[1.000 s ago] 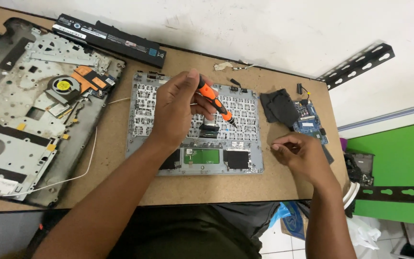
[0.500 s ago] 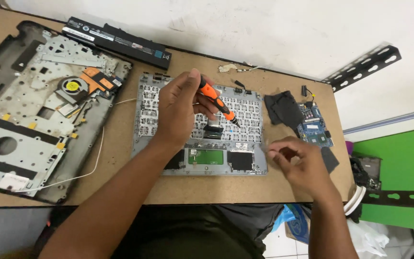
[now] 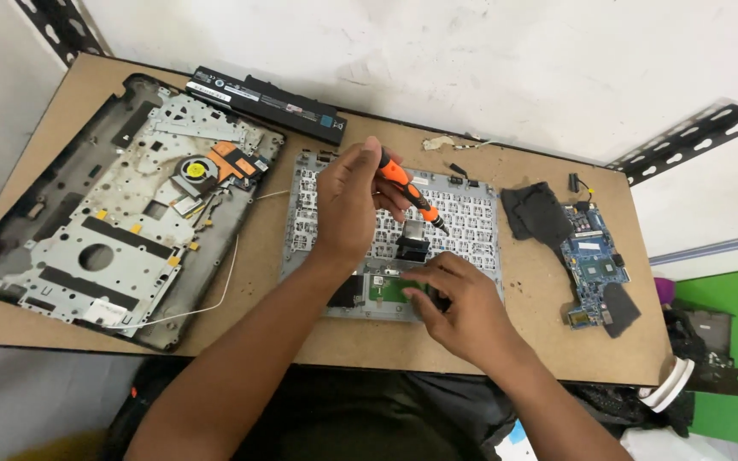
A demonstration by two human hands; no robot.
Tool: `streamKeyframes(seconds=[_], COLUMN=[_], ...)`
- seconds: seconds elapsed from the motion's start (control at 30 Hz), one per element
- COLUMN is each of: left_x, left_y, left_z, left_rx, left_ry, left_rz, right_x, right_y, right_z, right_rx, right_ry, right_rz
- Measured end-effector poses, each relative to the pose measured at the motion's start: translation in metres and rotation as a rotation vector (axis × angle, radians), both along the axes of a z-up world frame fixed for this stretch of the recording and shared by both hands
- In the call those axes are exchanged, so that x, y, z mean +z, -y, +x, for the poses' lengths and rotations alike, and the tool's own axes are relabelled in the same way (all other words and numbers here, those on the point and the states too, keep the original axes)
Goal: Connecting internal cables and components inside a laptop using a screwdriver and hands.
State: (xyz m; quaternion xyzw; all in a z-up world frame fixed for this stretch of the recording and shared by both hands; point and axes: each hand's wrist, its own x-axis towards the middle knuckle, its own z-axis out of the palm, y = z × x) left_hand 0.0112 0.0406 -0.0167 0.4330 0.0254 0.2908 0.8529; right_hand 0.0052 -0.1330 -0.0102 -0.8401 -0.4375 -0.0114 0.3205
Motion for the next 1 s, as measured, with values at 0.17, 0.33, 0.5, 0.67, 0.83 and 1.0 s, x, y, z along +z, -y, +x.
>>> streamKeyframes(seconds=[0.17,0.33,0.5,0.67,0.83,1.0], left_x=[-0.002,-0.001,-0.007,-0.002,0.002,0.014], left_y=[-0.001,-0.001,-0.003,-0.001,0.0,-0.002], left_z=[0.001,0.001,0.003,0.001,-0.001,-0.008], left_rx=[0.008,0.011,-0.009,0.005,-0.003,0.003], left_ry=[0.001,0.007,-0.021,-0.034,-0.032,-0.083], left_rz=[-0.002,0.002,0.003,0.032,0.015,0.057], right_x=[0.001,-0.003,-0.006,-0.014,-0.007,0.006], right_y=[-0.007,-0.008,-0.009,-0.006,0.002,0.037], right_z=[-0.001,0.002,0.007,0.006,0.001,0.003], right_rx=[-0.015,-0.026,-0.009,-0.015,0.02,-0.066], right_ry=[-0.008,-0.027,-0.037,0.007,0.096,-0.118], right_rz=[-0.011,-0.009,-0.057,-0.068,-0.098,-0.016])
